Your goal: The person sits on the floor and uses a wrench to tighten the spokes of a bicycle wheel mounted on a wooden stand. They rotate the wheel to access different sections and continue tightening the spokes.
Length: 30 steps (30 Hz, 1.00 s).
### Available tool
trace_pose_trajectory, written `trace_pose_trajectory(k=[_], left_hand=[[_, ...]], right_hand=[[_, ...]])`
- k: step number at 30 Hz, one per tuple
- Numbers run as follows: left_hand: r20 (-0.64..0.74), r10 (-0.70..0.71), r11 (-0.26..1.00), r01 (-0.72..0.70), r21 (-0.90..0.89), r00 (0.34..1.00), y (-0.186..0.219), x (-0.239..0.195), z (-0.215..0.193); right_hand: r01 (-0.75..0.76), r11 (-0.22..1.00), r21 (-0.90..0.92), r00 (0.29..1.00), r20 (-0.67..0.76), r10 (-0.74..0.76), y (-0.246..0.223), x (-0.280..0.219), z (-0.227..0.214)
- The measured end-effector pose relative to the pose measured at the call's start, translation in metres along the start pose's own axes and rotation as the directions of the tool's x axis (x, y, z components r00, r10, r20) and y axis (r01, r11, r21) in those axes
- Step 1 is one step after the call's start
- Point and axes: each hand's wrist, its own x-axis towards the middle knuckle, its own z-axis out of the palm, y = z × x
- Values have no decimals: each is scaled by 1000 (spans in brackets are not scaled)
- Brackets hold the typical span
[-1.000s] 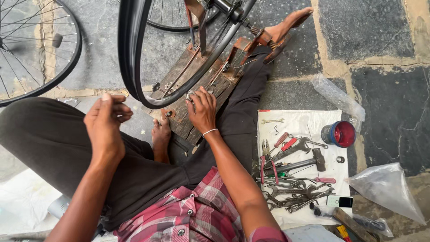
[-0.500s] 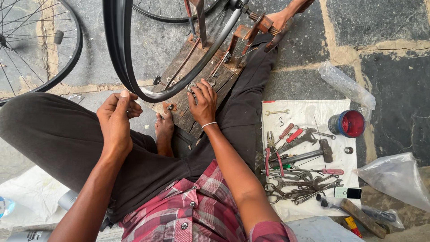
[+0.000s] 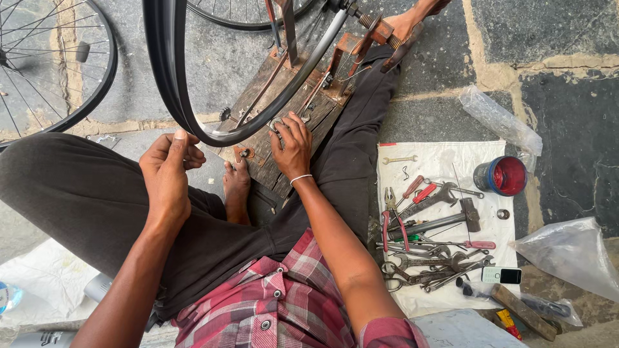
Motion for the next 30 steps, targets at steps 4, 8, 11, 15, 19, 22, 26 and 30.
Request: trace_pose_trajectory(k=[4,8,11,15,19,22,26,30], left_hand=[[0,-7,1000,7,0,1000,0,0,0],[4,-6,1000,6,6,1000,0,0,0],[6,-3,1000,2,12,1000,1,-1,0],[9,-4,1000,4,12,1000,1,-1,1],[14,3,998,-4,56,1000,2,-1,0],[16,4,998,-5,56,1000,2,-1,1],[16,5,999,-5,54,1000,2,-1,1],[17,4,998,-5,57,1000,2,-2,1]], right_hand=[[-3,1000,13,1000,0,3,0,0,0],[0,1000,17,1000,2,0,0,0,-1],[-11,1000,18,1000,10,11,0,1,-1],[-20,1000,24,1000,18,20,-1,1,-1],[-19,1000,16,999,28,19,-1,1,-1],[-19,1000,18,999,26,19,-1,1,-1],[-13,1000,16,1000,20,13,-1,1,-1],[-18,1000,20,1000,19,17,-1,1,-2]])
